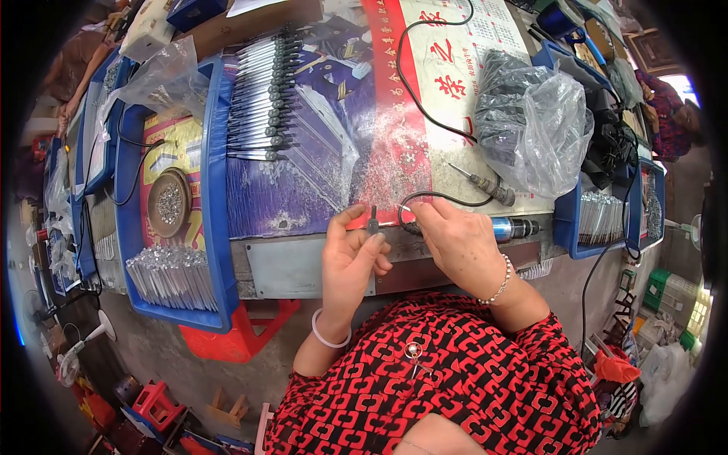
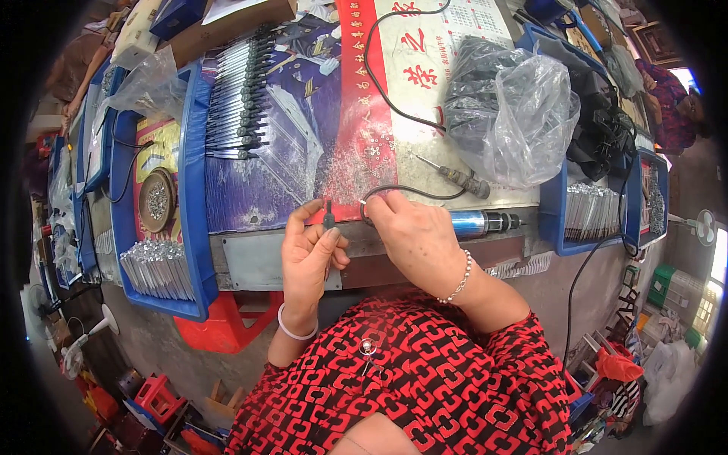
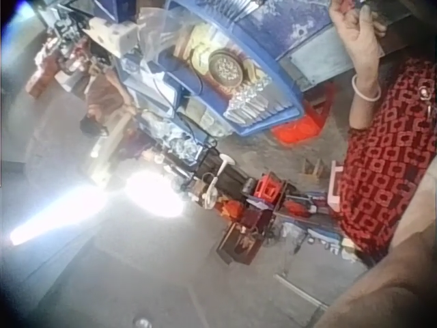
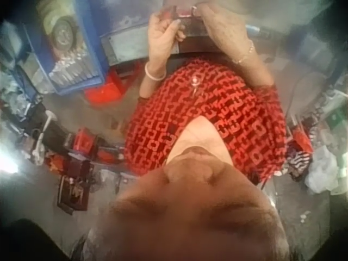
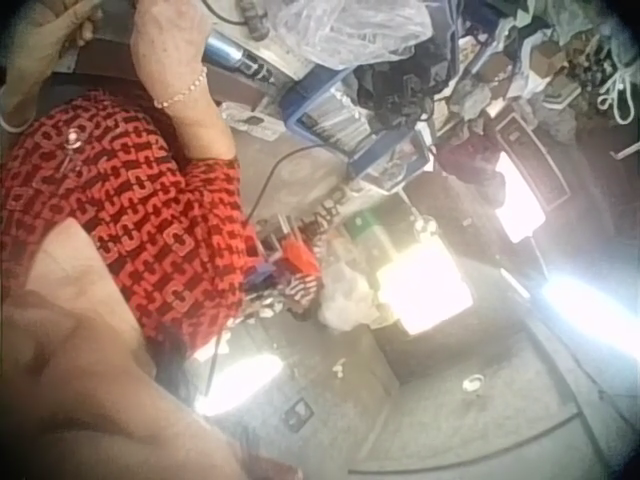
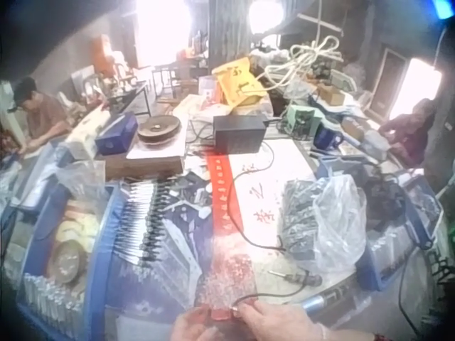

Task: The person assembles small metal pins and plastic tubes into a finished assembly using a handheld electric screwdriver.

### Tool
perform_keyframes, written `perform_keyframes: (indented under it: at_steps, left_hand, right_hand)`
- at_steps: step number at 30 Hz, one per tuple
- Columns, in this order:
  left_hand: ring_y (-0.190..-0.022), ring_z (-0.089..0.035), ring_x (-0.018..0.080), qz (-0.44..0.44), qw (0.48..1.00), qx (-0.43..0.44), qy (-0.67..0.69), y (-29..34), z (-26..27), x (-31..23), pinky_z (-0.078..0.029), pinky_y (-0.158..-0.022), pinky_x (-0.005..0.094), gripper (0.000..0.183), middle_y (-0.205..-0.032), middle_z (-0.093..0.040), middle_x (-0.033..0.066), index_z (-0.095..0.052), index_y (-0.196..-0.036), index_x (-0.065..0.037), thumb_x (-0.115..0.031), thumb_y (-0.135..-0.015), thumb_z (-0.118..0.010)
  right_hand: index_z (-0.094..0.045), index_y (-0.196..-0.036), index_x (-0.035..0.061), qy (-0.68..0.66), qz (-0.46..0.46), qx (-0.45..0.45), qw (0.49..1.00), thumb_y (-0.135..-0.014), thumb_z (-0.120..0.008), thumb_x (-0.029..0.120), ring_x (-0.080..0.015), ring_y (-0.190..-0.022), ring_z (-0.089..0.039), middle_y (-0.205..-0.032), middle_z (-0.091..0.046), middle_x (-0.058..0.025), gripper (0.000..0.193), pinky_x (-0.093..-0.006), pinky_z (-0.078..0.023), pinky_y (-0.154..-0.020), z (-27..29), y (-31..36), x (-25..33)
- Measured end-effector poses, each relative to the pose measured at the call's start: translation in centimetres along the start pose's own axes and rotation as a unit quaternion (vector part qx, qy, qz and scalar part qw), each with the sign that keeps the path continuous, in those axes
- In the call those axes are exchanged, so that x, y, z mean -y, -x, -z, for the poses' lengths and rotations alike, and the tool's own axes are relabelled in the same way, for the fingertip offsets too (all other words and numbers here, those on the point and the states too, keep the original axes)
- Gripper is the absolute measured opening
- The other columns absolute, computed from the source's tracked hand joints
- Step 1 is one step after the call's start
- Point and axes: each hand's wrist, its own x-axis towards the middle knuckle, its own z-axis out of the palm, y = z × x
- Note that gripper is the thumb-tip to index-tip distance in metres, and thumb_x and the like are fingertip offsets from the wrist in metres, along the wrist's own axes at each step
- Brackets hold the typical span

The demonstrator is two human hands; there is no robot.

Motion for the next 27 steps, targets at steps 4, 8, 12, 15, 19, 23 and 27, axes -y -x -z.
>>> perform_keyframes:
  at_steps: [4,8,12,15,19,23,27]
  left_hand:
    - [-0.060,-0.057,0.0076,0.007,0.999,0.008,-0.046,-0.1,0.1,-0.1,-0.046,-0.053,0.0185,0.032,-0.079,-0.060,0.0046,-0.043,-0.120,0.001,-0.007,-0.092,-0.056]
    - [-0.060,-0.057,0.0069,-0.021,0.999,0.014,-0.044,-0.2,0.2,0.4,-0.046,-0.052,0.0181,0.031,-0.078,-0.061,0.0041,-0.043,-0.119,0.002,-0.006,-0.092,-0.056]
    - [-0.059,-0.057,0.0064,-0.044,0.996,0.011,-0.078,-0.1,-0.2,0.1,-0.045,-0.051,0.0168,0.030,-0.075,-0.060,0.0031,-0.044,-0.119,0.001,-0.005,-0.093,-0.055]
    - [-0.059,-0.057,0.0063,-0.046,0.994,0.005,-0.098,0.1,-0.4,-0.1,-0.045,-0.052,0.0172,0.030,-0.074,-0.059,0.0027,-0.044,-0.119,0.002,-0.005,-0.093,-0.055]
    - [-0.060,-0.056,0.0056,-0.082,0.984,-0.005,-0.158,0.2,-0.5,0.2,-0.046,-0.053,0.0174,0.032,-0.075,-0.059,0.0027,-0.043,-0.121,0.004,-0.004,-0.093,-0.055]
    - [-0.061,-0.056,0.0053,-0.093,0.978,-0.003,-0.185,0.2,-0.6,0.0,-0.046,-0.053,0.0172,0.032,-0.077,-0.060,0.0033,-0.043,-0.121,0.005,-0.004,-0.093,-0.054]
    - [-0.061,-0.056,0.0053,-0.090,0.983,-0.001,-0.159,0.2,-0.6,0.0,-0.046,-0.054,0.0171,0.032,-0.079,-0.061,0.0038,-0.044,-0.121,0.005,-0.004,-0.093,-0.054]
  right_hand:
    - [-0.055,-0.101,0.0073,-0.070,0.052,0.001,0.996,-0.079,-0.058,0.008,-0.0258,-0.061,-0.061,-0.076,-0.054,-0.0071,0.022,-0.0369,-0.047,-0.049,0.1,0.4,0.8]
    - [-0.056,-0.101,0.0071,-0.111,0.066,-0.013,0.992,-0.080,-0.059,0.010,-0.0238,-0.058,-0.060,-0.074,-0.052,-0.0062,0.022,-0.0354,-0.046,-0.047,-0.8,0.5,1.2]
    - [-0.056,-0.101,0.0073,-0.104,0.058,-0.012,0.993,-0.081,-0.059,0.010,-0.0237,-0.058,-0.060,-0.074,-0.052,-0.0063,0.021,-0.0354,-0.046,-0.047,-0.8,0.3,1.0]
    - [-0.056,-0.101,0.0073,-0.107,0.062,-0.016,0.992,-0.081,-0.059,0.010,-0.0238,-0.059,-0.060,-0.074,-0.052,-0.0063,0.020,-0.0353,-0.046,-0.047,-1.2,0.4,0.8]
    - [-0.056,-0.101,0.0070,-0.108,0.052,-0.010,0.993,-0.081,-0.059,0.011,-0.0241,-0.058,-0.060,-0.075,-0.052,-0.0060,0.020,-0.0354,-0.046,-0.047,-1.3,0.5,1.0]
    - [-0.059,-0.104,0.0044,-0.125,0.039,0.002,0.991,-0.082,-0.060,0.006,-0.0258,-0.061,-0.060,-0.079,-0.058,-0.0080,0.021,-0.0345,-0.047,-0.049,-1.1,0.6,1.0]
    - [-0.059,-0.104,0.0043,-0.122,0.034,0.000,0.992,-0.083,-0.060,0.005,-0.0261,-0.060,-0.060,-0.079,-0.057,-0.0081,0.022,-0.0346,-0.048,-0.049,-1.1,0.6,1.1]
